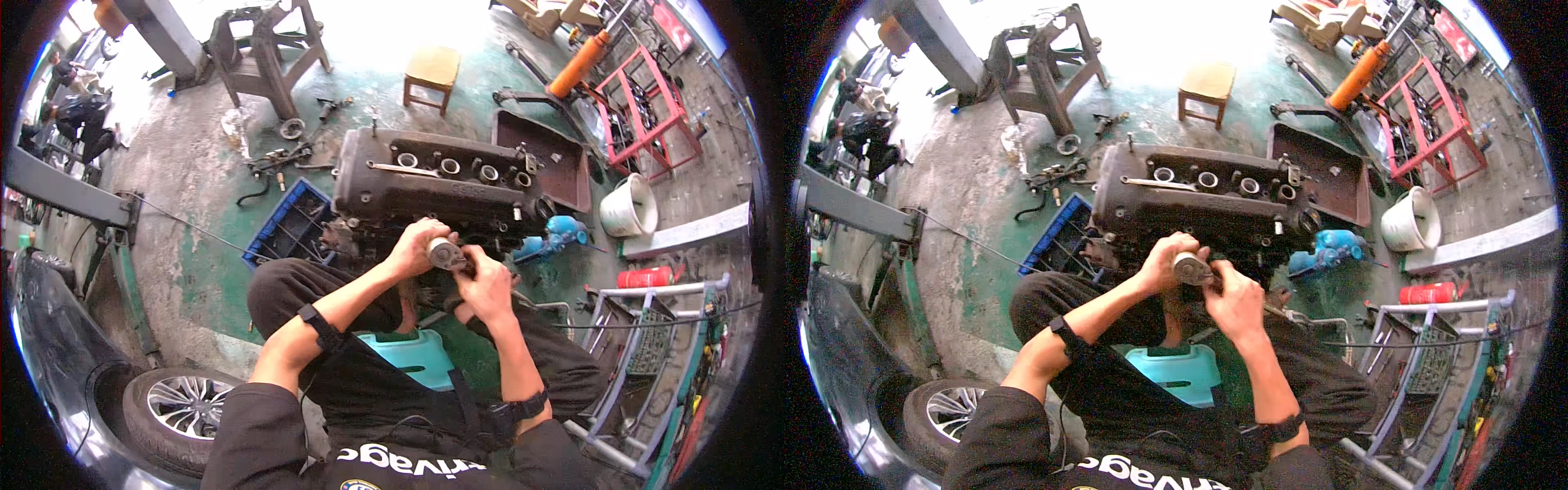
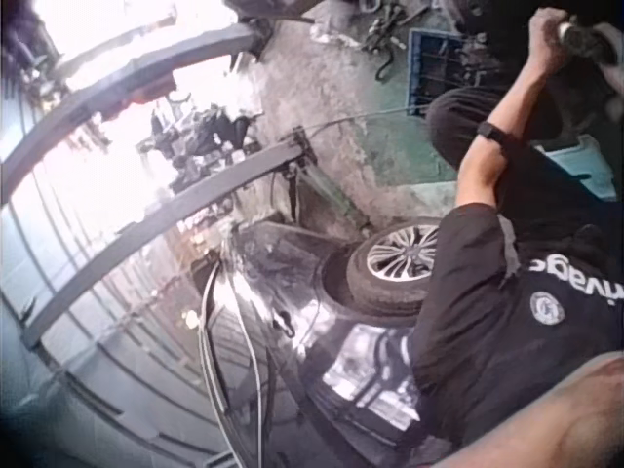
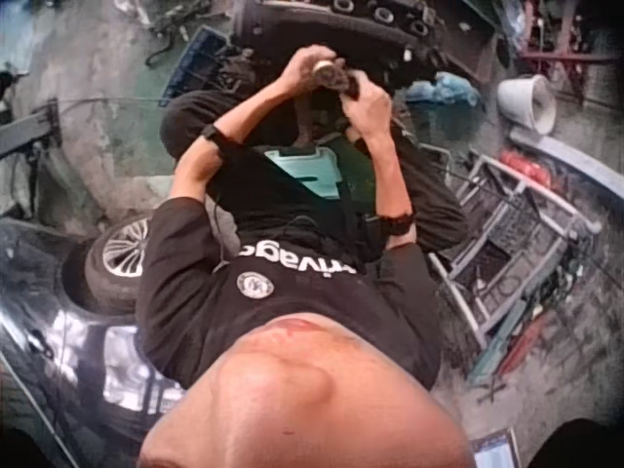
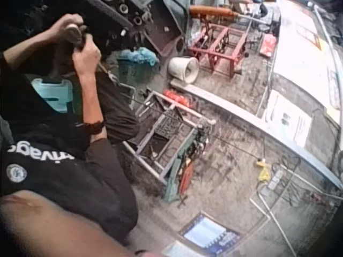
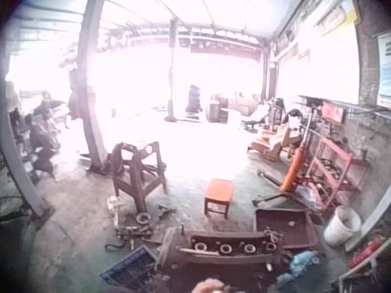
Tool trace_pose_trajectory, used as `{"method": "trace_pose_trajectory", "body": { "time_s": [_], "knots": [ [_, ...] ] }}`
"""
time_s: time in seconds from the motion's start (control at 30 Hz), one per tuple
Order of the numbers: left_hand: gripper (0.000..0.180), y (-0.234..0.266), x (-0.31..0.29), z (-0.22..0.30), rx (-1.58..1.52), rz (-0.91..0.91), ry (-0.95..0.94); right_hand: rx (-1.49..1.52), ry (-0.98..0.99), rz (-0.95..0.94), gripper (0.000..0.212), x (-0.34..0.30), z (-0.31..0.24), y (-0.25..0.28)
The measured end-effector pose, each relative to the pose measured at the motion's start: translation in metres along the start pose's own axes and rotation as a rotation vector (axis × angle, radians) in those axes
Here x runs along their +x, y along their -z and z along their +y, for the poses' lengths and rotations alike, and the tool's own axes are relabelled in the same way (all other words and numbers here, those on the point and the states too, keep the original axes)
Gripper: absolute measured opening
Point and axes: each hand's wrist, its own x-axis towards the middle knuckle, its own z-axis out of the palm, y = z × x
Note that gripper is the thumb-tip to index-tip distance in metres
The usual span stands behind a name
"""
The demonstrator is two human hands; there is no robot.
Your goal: The person uses a ratchet and socket to tighten bolts on a car engine block. They adjust the tool and reposition their hands to reach different bolt locations on the engine.
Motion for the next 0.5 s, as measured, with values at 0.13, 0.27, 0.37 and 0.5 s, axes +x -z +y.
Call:
{"method": "trace_pose_trajectory", "body": {
  "time_s": [0.13,0.27,0.37,0.5],
  "knots": [
    [0.027,0.000,0.003,0.003,-0.075,0.092,0.014,0.290,-0.059,-0.049,0.040,0.003,-0.016,-0.020],
    [0.021,0.006,-0.002,0.000,-0.009,-0.005,0.015,0.481,-0.216,0.089,0.045,-0.005,-0.023,-0.046],
    [0.018,0.009,-0.006,-0.005,-0.044,-0.088,0.041,0.588,-0.338,0.094,0.043,-0.013,-0.032,-0.059],
    [0.019,0.015,-0.006,-0.014,-0.068,-0.173,-0.105,0.162,-0.069,-0.027,0.045,-0.008,-0.039,-0.047]
  ]
}}
